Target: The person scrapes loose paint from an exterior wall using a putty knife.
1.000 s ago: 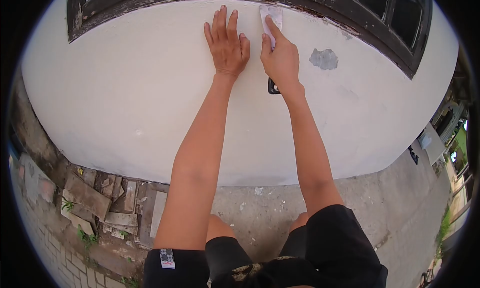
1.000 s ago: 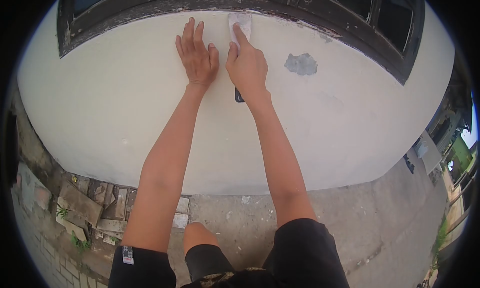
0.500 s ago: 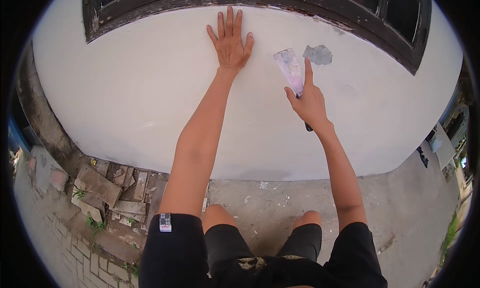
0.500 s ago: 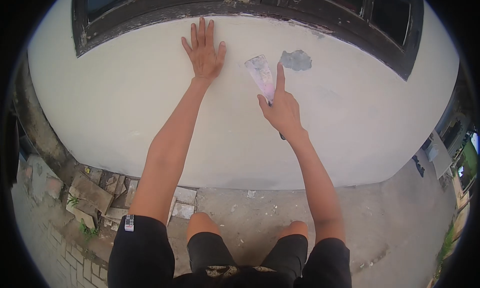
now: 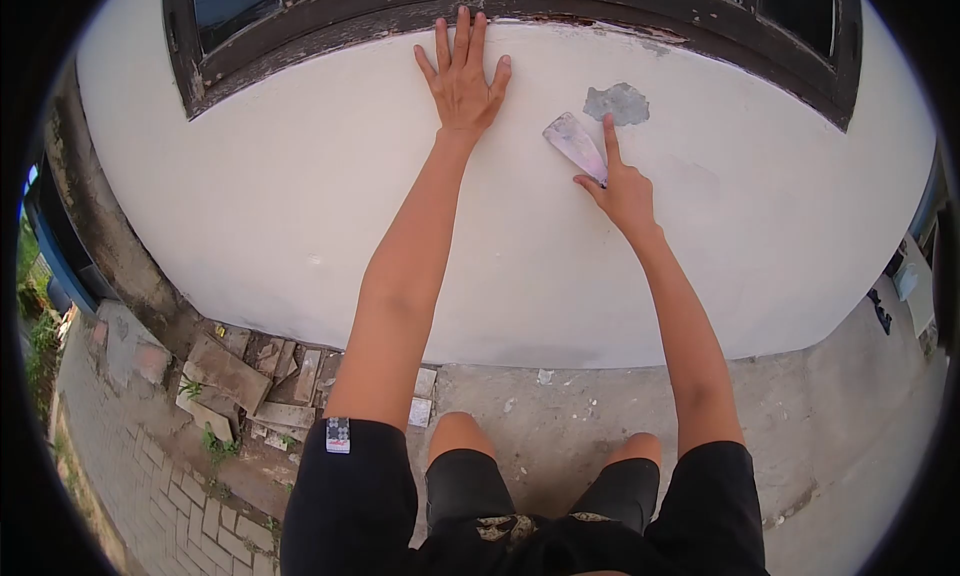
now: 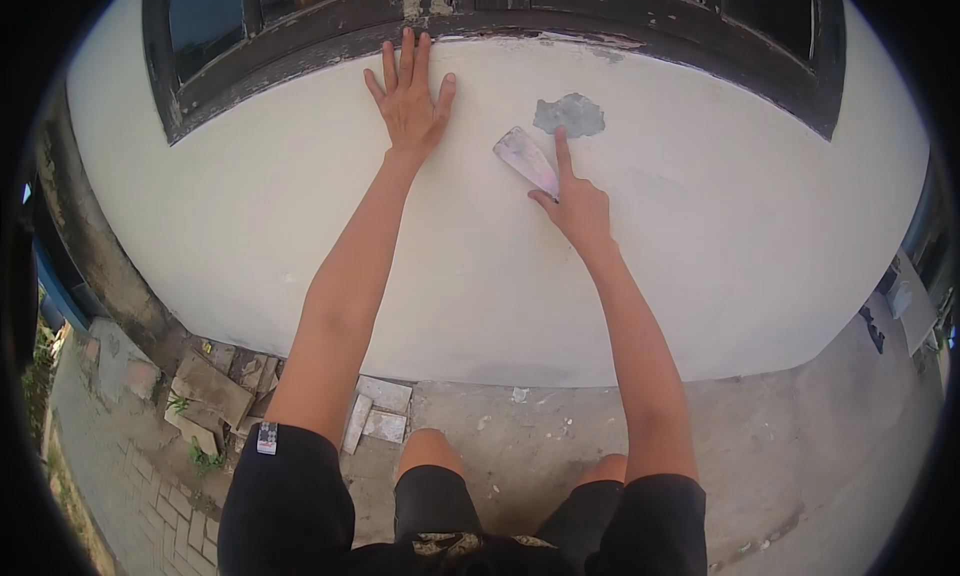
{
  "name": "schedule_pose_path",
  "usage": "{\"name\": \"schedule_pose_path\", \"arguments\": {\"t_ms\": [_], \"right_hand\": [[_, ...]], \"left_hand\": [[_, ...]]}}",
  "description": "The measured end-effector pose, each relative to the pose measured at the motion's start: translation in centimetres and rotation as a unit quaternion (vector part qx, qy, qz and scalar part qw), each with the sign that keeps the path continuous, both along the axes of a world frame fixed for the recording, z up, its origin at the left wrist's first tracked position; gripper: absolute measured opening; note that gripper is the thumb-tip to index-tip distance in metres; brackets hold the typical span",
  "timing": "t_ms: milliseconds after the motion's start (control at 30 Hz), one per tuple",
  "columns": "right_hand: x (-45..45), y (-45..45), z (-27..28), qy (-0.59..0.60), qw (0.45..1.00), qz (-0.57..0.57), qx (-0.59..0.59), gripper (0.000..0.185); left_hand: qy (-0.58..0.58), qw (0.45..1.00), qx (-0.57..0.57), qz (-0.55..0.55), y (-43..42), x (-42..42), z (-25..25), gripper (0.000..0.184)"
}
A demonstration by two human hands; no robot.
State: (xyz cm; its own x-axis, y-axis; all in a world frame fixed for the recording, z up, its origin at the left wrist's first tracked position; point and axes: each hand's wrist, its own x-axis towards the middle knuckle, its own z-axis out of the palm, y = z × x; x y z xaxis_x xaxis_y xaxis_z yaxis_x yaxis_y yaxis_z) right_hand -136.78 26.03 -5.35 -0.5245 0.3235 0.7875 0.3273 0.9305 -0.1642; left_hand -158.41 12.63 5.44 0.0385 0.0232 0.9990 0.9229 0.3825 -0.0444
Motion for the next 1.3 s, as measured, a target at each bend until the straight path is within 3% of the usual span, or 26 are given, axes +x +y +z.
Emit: {"name": "schedule_pose_path", "arguments": {"t_ms": [200, 300, 500, 600, 700, 733, 800, 833, 900, 967, 1000, 1100, 1133, 1200, 1233, 1267, 1300], "right_hand": [[-0.1, -0.1, -0.1, 0.016, 1.0, -0.003, 0.004, 0.115], [-0.1, -0.1, -0.1, 0.012, 1.0, -0.001, -0.016, 0.116], [-0.1, 0.0, -0.3, 0.022, 1.0, 0.0, 0.0, 0.116], [-0.1, 0.0, -0.1, 0.011, 1.0, -0.01, -0.009, 0.115], [-0.1, -0.1, -0.1, 0.001, 1.0, -0.019, -0.011, 0.114], [-0.1, -0.2, -0.2, -0.003, 1.0, -0.018, -0.02, 0.113], [0.0, -0.3, 0.1, -0.003, 0.999, -0.012, -0.032, 0.113], [0.0, -0.2, 0.1, 0.001, 0.999, -0.015, -0.031, 0.113], [-0.1, -0.2, 0.0, 0.004, 1.0, -0.009, -0.028, 0.112], [0.0, -0.4, 0.3, -0.003, 0.999, -0.003, -0.048, 0.112], [-0.2, -0.4, 0.4, -0.007, 0.999, -0.005, -0.046, 0.112], [-0.3, -0.1, 0.3, -0.021, 0.999, -0.029, -0.039, 0.11], [-0.3, -0.1, 0.1, -0.025, 0.998, -0.035, -0.036, 0.11], [-0.3, 0.1, 0.0, -0.025, 0.999, -0.038, -0.028, 0.109], [-0.3, 0.2, -0.1, -0.024, 0.999, -0.035, -0.025, 0.11], [-0.3, 0.3, -0.1, -0.021, 0.999, -0.033, -0.023, 0.111], [-0.3, 0.2, -0.2, -0.018, 0.999, -0.032, -0.021, 0.112]], "left_hand": [[0.038, 0.995, 0.086, -0.022, -0.7, -0.2, 2.0, 0.026], [0.071, 0.991, 0.108, -0.029, -1.5, 0.2, 2.8, 0.015], [0.01, 0.996, 0.083, 0.013, -4.1, -1.7, -0.7, 0.013], [-0.167, 0.98, 0.11, 0.0, -6.4, -2.9, -1.9, 0.015], [-0.038, 0.987, 0.155, -0.022, -6.5, -3.2, -0.7, 0.03], [-0.059, 0.986, 0.158, -0.009, -5.8, -2.5, -0.2, 0.049], [-0.128, 0.986, 0.091, -0.05, -3.6, -1.8, 0.0, 0.061], [-0.092, 0.996, -0.001, 0.004, -2.6, -0.3, -0.9, 0.067], [0.056, 0.977, -0.194, -0.062, -2.6, 2.9, -2.5, 0.065], [0.163, 0.921, -0.294, -0.196, -2.1, 4.4, -4.7, 0.06], [0.168, 0.916, -0.285, -0.226, -1.9, 4.2, -5.4, 0.059], [0.07, 0.997, -0.04, -0.01, -3.3, 4.6, -3.0, 0.052], [0.001, 0.999, 0.024, -0.048, -2.3, 3.7, -3.0, 0.05], [0.133, 0.966, -0.208, -0.074, -3.3, 2.0, -3.6, 0.053], [0.198, 0.922, -0.32, -0.09, -4.0, 1.7, -3.8, 0.055], [0.181, 0.932, -0.297, -0.104, -4.6, 1.5, -3.9, 0.059], [0.116, 0.971, -0.19, -0.082, -5.4, 1.3, -3.4, 0.06]]}}
